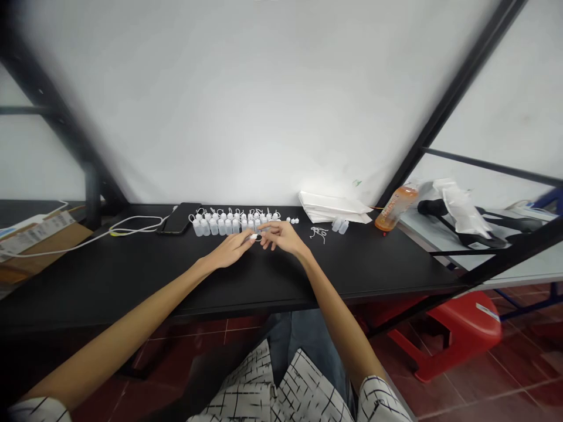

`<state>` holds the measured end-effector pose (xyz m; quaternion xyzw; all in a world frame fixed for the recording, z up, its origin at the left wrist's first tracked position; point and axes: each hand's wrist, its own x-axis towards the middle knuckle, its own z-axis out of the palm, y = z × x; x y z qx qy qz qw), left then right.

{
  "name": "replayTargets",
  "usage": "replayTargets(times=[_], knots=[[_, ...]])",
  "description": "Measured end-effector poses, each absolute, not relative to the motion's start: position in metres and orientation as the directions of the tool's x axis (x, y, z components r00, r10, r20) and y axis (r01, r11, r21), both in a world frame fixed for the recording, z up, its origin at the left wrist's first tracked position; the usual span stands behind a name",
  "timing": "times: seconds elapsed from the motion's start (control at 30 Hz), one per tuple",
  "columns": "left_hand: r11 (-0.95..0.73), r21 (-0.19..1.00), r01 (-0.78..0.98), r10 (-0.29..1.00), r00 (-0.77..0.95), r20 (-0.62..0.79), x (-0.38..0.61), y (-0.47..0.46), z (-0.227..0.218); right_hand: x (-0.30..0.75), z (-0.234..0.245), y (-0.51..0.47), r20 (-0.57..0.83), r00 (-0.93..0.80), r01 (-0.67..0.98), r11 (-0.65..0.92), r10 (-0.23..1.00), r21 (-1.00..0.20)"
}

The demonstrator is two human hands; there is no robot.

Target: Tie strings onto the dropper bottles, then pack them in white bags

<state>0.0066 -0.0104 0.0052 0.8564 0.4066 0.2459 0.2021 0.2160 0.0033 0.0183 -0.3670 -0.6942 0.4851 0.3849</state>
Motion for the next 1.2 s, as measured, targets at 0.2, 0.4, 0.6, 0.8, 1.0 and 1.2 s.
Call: replayTargets(times=[0.2, 0.4, 0.6, 0.8, 1.0, 1.2], knots=[[-0.528, 0.645, 0.553, 0.842, 0.441, 0.311, -0.022, -0.019, 0.002, 0.239, 0.022, 0.005, 0.245, -0.248, 0.091, 0.274, 0.937, -0.957], [-0.368, 0.685, 0.629, 0.921, 0.147, 0.36, -0.079, -0.029, -0.012, 0.246, 0.017, 0.008, 0.292, -0.201, 0.157, 0.325, 0.935, -0.933], [-0.271, 0.579, 0.769, 0.89, -0.03, 0.456, -0.117, -0.026, -0.021, 0.247, 0.013, 0.01, 0.302, -0.201, 0.253, 0.347, 0.932, -0.903], [-0.253, 0.437, 0.863, 0.864, -0.001, 0.503, -0.121, -0.017, -0.014, 0.249, 0.012, 0.011, 0.308, -0.198, 0.296, 0.357, 0.931, -0.886], [-0.223, 0.306, 0.926, 0.891, 0.066, 0.449, -0.12, -0.009, 0.003, 0.252, 0.01, 0.012, 0.329, -0.208, 0.354, 0.384, 0.921, -0.852], [-0.255, 0.377, 0.891, 0.924, 0.109, 0.367, -0.118, 0.002, 0.014, 0.251, 0.01, 0.011, 0.319, -0.212, 0.389, 0.379, 0.924, -0.839]])
